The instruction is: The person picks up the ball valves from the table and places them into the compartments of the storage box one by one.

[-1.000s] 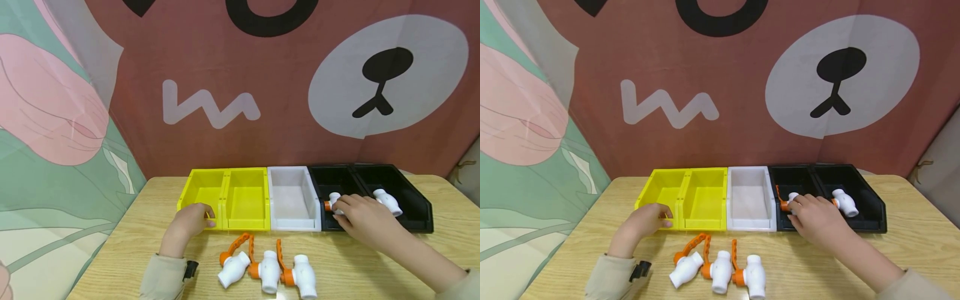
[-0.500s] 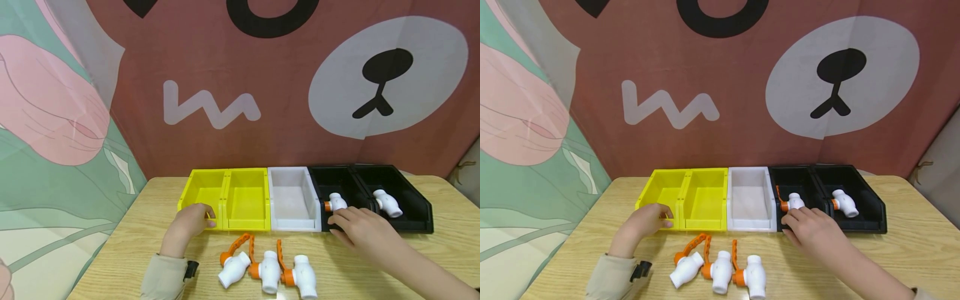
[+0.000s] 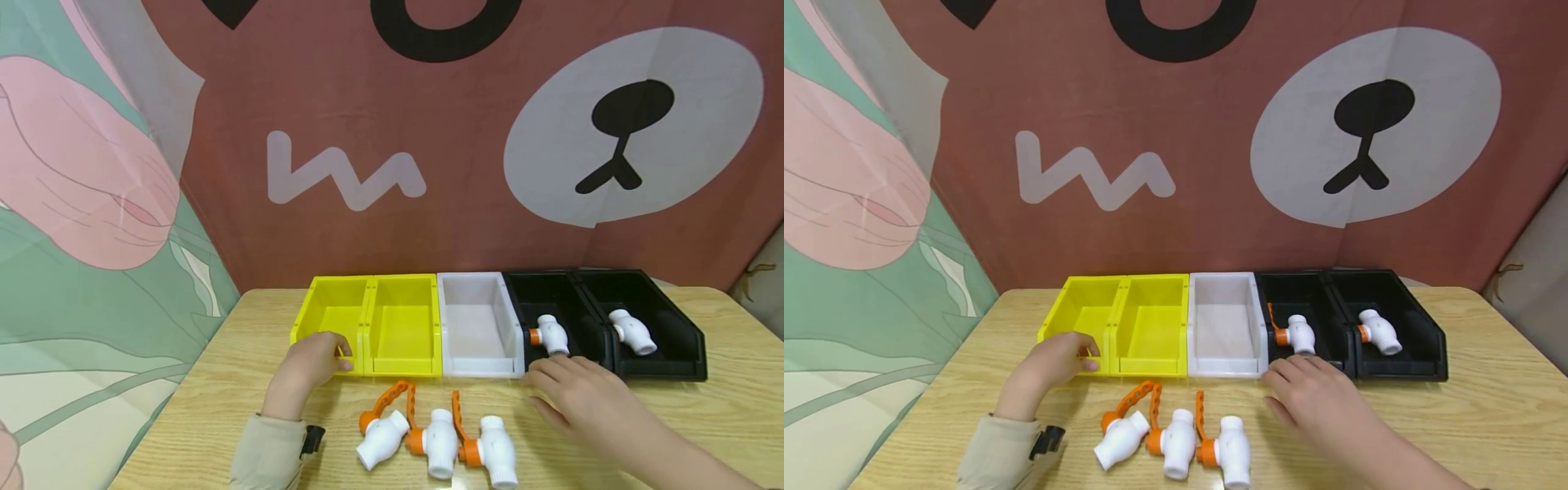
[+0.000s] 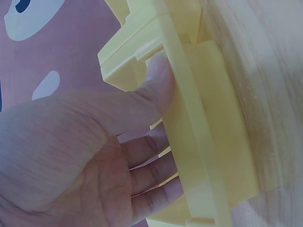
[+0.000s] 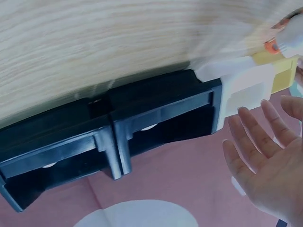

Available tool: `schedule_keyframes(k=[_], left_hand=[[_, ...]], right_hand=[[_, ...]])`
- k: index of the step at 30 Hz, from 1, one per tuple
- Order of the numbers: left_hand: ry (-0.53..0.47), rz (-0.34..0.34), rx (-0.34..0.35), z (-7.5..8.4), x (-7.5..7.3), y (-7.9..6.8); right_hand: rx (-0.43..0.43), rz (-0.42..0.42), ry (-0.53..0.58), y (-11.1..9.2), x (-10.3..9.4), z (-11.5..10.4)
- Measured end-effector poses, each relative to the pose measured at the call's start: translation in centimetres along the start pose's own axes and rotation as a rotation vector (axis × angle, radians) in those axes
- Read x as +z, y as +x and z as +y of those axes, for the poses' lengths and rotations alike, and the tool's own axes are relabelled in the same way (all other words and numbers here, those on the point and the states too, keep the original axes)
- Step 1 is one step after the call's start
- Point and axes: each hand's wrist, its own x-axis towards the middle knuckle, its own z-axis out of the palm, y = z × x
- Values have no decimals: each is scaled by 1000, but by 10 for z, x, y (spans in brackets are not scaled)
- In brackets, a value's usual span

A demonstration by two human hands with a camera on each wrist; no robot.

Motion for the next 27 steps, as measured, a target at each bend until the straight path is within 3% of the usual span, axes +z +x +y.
schedule_keyframes(k=[7,13,21,27], left_hand=[[-2,-7,-3,0,0,1],[2,-13,-8,1,-1,2],[11,-11,-6,0,-1,2],[13,-9,-5,0,0,1]], right_hand=[[-37,-10,33,-1,1,-14],[-18,-50,66,-2,0,-26],[-74,-33,92,-3,4,-35],[-54,-157,131,-1,2,-42]])
